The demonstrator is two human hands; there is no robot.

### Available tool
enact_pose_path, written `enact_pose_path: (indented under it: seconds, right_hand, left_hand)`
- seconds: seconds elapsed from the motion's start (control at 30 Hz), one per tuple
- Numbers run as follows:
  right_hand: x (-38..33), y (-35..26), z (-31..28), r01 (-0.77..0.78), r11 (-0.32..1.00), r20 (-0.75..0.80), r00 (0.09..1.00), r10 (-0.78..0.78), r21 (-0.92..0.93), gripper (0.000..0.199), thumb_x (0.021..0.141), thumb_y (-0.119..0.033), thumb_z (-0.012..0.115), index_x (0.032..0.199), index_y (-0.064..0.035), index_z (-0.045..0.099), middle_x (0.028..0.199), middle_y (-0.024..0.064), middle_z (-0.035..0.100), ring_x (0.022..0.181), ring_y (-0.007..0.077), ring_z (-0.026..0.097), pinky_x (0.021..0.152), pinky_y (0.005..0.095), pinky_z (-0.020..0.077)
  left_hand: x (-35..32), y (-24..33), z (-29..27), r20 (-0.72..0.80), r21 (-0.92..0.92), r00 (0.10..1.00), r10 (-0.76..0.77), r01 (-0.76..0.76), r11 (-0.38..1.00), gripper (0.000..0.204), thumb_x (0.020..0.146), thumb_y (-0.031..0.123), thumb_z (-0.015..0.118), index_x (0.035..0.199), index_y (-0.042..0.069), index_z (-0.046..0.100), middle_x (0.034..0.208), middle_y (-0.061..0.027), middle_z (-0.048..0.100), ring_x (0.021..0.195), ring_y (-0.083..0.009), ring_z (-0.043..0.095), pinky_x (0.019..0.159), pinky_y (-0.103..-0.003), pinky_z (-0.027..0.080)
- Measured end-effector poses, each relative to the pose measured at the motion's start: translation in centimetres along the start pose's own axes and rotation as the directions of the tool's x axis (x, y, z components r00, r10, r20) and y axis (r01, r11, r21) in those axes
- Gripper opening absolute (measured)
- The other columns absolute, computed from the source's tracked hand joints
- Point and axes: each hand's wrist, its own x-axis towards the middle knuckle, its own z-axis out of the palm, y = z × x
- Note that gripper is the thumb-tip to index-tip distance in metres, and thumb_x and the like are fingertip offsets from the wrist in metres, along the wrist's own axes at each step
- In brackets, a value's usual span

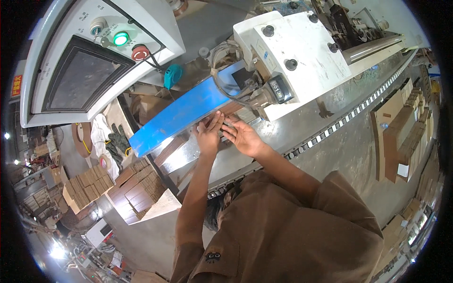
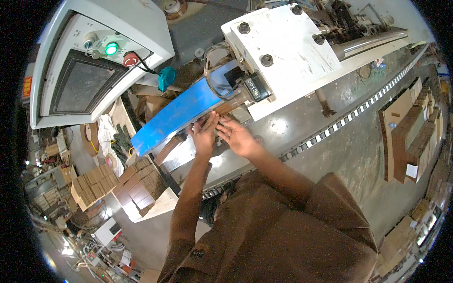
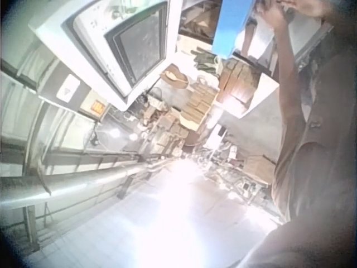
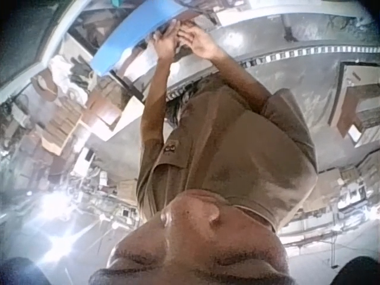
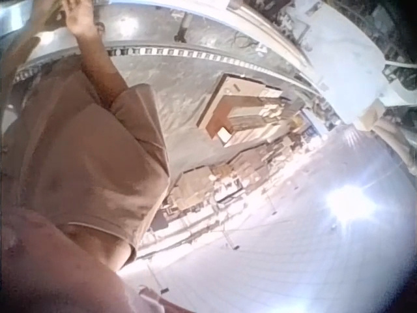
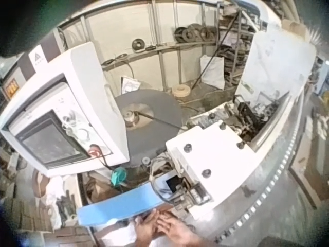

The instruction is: The person carries stacks of wooden planks to a workbench and then uses a belt sander to smooth the edges of the planks one by one. The person repeatedly picks up a plank, runs it against the sander, and places it on a growing pile of finished pieces.

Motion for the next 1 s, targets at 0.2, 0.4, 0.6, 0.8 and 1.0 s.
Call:
enact_pose_path:
  seconds: [0.2, 0.4, 0.6, 0.8, 1.0]
  right_hand:
    - [-1.2, -1.6, -0.5, 0.154, 0.984, 0.026, 0.988, -0.153, -0.087, 0.065, 0.099, -0.020, 0.058, 0.157, -0.0113, 0.032, 0.151, 0.0011, 0.042, 0.133, 0.0168, 0.045, 0.115, 0.0359, 0.0344]
    - [-4.0, -4.2, 1.1, 0.211, 0.877, 0.042, 0.976, -0.214, -0.432, 0.073, 0.097, -0.017, 0.053, 0.162, -0.0071, 0.023, 0.165, 0.0058, 0.029, 0.148, 0.0188, 0.033, 0.121, 0.0349, 0.0260]
    - [-7.4, -4.5, 1.7, 0.088, 0.847, -0.098, 0.982, -0.162, -0.524, 0.063, 0.101, -0.022, 0.055, 0.156, -0.0016, 0.033, 0.159, 0.0112, 0.040, 0.140, 0.0239, 0.046, 0.117, 0.0403, 0.0356]
    - [-8.4, -1.0, -1.0, -0.052, 0.876, 0.023, 0.997, 0.071, -0.480, 0.063, 0.104, -0.027, 0.051, 0.156, -0.0006, 0.030, 0.155, 0.0138, 0.046, 0.135, 0.0297, 0.053, 0.116, 0.0413, 0.0394]
    - [-7.6, 0.2, 0.9, -0.157, 0.836, 0.110, 0.962, 0.250, -0.526, 0.054, 0.108, -0.030, 0.044, 0.154, -0.0039, 0.035, 0.153, 0.0137, 0.049, 0.132, 0.0279, 0.054, 0.114, 0.0401, 0.0417]
  left_hand:
    - [2.0, 3.2, 1.2, 0.027, -0.145, 1.000, 0.001, 0.003, 0.989, 0.049, 0.083, 0.007, 0.066, 0.127, 0.025, 0.073, 0.140, 0.0123, 0.064, 0.118, -0.0183, 0.057, 0.106, -0.052, 0.037]
    - [5.3, 7.0, 2.8, -0.082, -0.154, 0.992, 0.092, -0.104, 0.983, 0.026, 0.075, 0.015, 0.071, 0.100, 0.018, 0.078, 0.118, 0.0031, 0.074, 0.110, -0.0202, 0.058, 0.100, -0.046, 0.040]
    - [5.1, 6.4, 2.5, -0.191, -0.143, 0.981, -0.023, -0.004, 0.990, 0.015, 0.076, 0.015, 0.070, 0.088, 0.019, 0.077, 0.097, 0.0010, 0.075, 0.096, -0.0248, 0.063, 0.093, -0.046, 0.043]
    - [-2.7, -3.0, -6.3, -0.346, -0.029, 0.904, -0.251, 0.257, 0.966, 0.006, 0.085, 0.015, 0.078, 0.090, 0.012, 0.078, 0.086, -0.0085, 0.073, 0.082, -0.0278, 0.066, 0.082, -0.044, 0.047]
    - [-8.8, -9.4, -13.4, -0.126, 0.248, 0.900, -0.418, 0.436, 0.865, 0.039, 0.084, 0.033, 0.080, 0.117, 0.015, 0.074, 0.112, -0.0056, 0.071, 0.109, -0.0284, 0.060, 0.103, -0.050, 0.037]
